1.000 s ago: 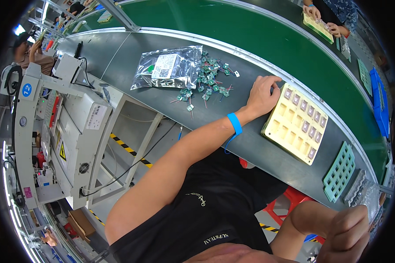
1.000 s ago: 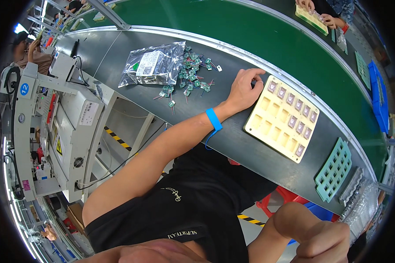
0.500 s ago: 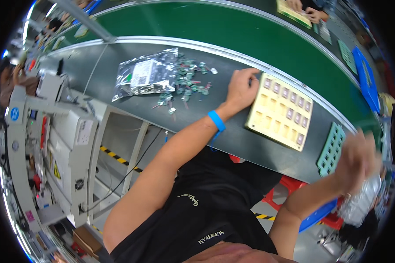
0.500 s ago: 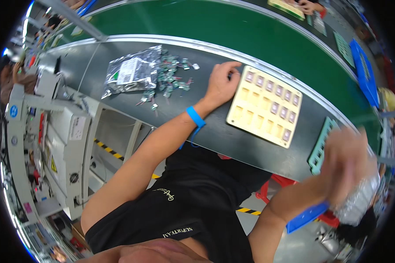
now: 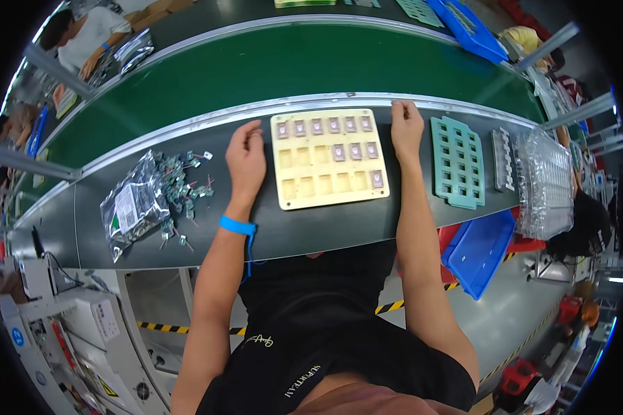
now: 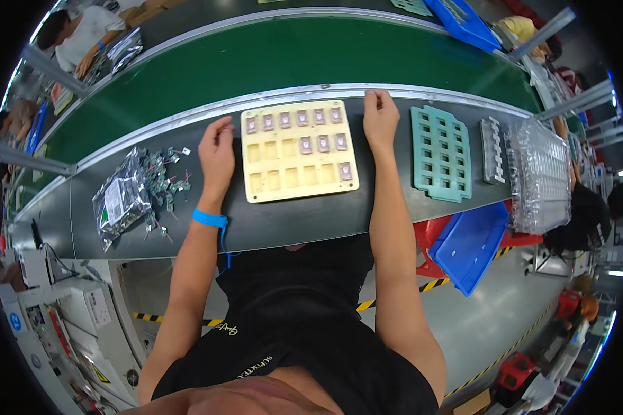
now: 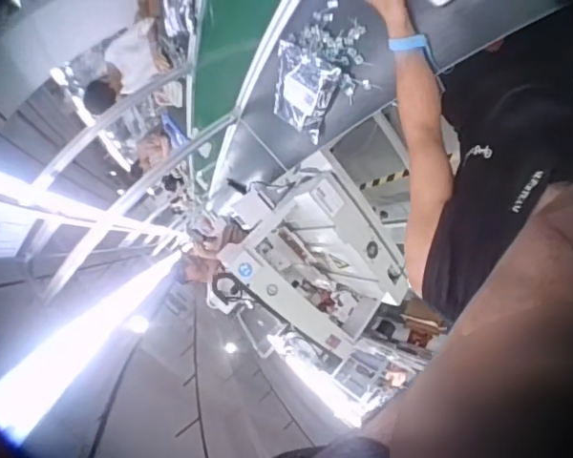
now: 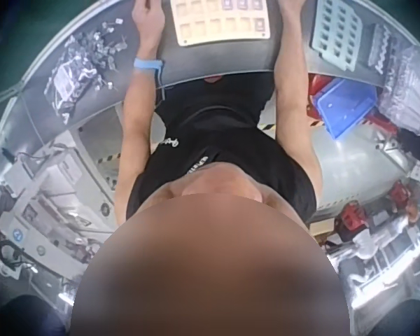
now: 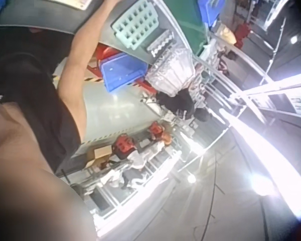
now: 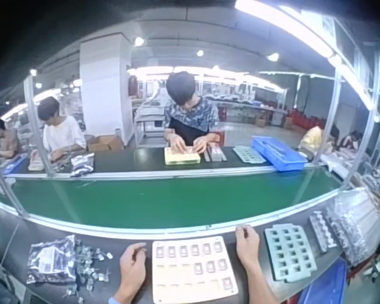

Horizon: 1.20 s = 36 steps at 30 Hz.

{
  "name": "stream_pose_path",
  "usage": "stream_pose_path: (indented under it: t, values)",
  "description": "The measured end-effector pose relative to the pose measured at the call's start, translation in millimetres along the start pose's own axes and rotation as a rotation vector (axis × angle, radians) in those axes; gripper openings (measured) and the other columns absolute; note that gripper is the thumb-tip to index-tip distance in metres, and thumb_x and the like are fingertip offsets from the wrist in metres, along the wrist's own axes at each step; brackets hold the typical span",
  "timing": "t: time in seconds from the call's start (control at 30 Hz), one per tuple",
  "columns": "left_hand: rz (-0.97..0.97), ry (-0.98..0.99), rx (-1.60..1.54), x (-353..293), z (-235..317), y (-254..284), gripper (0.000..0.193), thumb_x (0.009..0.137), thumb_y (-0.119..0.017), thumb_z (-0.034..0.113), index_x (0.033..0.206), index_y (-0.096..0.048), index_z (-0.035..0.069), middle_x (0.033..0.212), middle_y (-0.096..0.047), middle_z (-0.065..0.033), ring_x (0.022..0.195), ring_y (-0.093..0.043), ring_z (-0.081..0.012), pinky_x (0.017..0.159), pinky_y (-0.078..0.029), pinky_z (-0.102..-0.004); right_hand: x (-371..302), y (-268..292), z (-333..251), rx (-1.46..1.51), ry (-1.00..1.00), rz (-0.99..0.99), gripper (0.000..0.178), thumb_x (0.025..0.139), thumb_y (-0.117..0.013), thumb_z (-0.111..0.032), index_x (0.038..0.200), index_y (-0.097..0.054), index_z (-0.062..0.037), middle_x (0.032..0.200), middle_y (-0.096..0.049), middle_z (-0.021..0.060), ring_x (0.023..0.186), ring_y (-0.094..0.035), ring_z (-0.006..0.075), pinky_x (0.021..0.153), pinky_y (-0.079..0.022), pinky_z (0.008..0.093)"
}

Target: Organizing and placing small electronic components into a partitioned white tray at an assembly line.

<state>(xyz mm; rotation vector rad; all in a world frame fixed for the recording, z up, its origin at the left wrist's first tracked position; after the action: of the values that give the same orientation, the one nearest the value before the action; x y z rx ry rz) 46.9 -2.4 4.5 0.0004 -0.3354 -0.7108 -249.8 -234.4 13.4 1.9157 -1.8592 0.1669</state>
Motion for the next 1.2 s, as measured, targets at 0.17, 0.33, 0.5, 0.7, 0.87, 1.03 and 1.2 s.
stream_pose_path:
  t: [0.17,0.33,0.5,0.7,0.87,1.03,1.2]
  values:
    - [-0.096,0.306,-0.497,17.8,3.4,-16.6,0.031,0.101,-0.048,0.015,0.124,-0.057,-0.004,0.12,-0.06,-0.0141,0.11,-0.058,-0.0206,0.097,-0.048,-0.032,-4.7,0.7,-10.0,-0.033,0.035,-0.032,0.019,0.093,-0.061,-0.017,0.096,-0.067,0.0008,0.072,-0.064,0.004,0.065,-0.055,0.009,0.062,-0.046,0.026]
    - [-0.126,0.301,-0.549,30.3,-10.0,-38.4,0.032,0.101,-0.046,0.015,0.124,-0.057,-0.005,0.119,-0.061,-0.0153,0.11,-0.059,-0.0218,0.097,-0.048,-0.0319,-10.8,-12.2,-20.5,0.068,0.014,-0.14,0.017,0.091,-0.057,-0.009,0.099,-0.068,0.0009,0.077,-0.067,0.0059,0.068,-0.058,0.0098,0.065,-0.048,0.0253]
    - [-0.162,0.276,-0.614,30.3,-20.4,-43.5,0.031,0.1,-0.047,0.014,0.122,-0.057,-0.005,0.111,-0.065,-0.0156,0.1,-0.062,-0.0195,0.088,-0.05,-0.0284,-11.6,-13.6,-21.0,0.034,0.059,-0.121,0.019,0.087,-0.051,-0.002,0.093,-0.068,0.0022,0.088,-0.071,0.0133,0.081,-0.068,0.021,0.074,-0.053,0.0308]
    - [-0.208,0.261,-0.45,30.8,-15.3,-46.9,0.036,0.104,-0.04,0.021,0.122,-0.058,-0.005,0.11,-0.066,-0.0142,0.097,-0.061,-0.0167,0.086,-0.049,-0.0278,-8.1,-14.6,-19.3,0.044,0.111,-0.085,0.017,0.087,-0.054,-0.003,0.092,-0.069,0.0011,0.085,-0.069,0.0124,0.073,-0.064,0.0209,0.067,-0.05,0.0307]
    - [-0.25,0.179,-0.309,30.4,-9.4,-48.5,0.039,0.104,-0.038,0.024,0.12,-0.06,-0.004,0.109,-0.066,-0.0133,0.097,-0.06,-0.0169,0.088,-0.047,-0.0285,-8.0,-10.5,-18.2,0.044,0.08,-0.072,0.017,0.087,-0.054,-0.004,0.092,-0.069,0.0013,0.085,-0.07,0.0123,0.074,-0.064,0.0201,0.068,-0.05,0.0303]
    - [-0.247,0.089,-0.153,23.7,5.3,-48.3,0.037,0.103,-0.039,0.022,0.116,-0.063,-0.003,0.106,-0.066,-0.0102,0.096,-0.059,-0.0152,0.088,-0.046,-0.028,-11.3,-10.7,-19.4,0.014,0.066,-0.083,0.018,0.088,-0.053,-0.005,0.093,-0.069,0.0014,0.087,-0.07,0.0129,0.076,-0.065,0.0204,0.069,-0.05,0.0308]
    - [-0.248,0.065,-0.168,22.2,7.1,-47.6,0.038,0.104,-0.037,0.022,0.115,-0.064,-0.004,0.106,-0.067,-0.0107,0.097,-0.06,-0.0162,0.089,-0.046,-0.0288,-13.0,-9.7,-19.6,0.011,0.037,-0.094,0.018,0.088,-0.053,-0.004,0.093,-0.07,0.0013,0.087,-0.07,0.0124,0.076,-0.066,0.0196,0.069,-0.051,0.0305]
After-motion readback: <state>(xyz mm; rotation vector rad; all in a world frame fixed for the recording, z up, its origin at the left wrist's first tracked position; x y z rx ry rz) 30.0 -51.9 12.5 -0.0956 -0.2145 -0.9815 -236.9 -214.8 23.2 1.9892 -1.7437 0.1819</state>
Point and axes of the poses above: each hand's wrist, its own x-axis towards the middle knuckle, its own y-axis out of the back of the hand, z = x × y, the point moved 7 cm from there along x, towards the middle knuckle
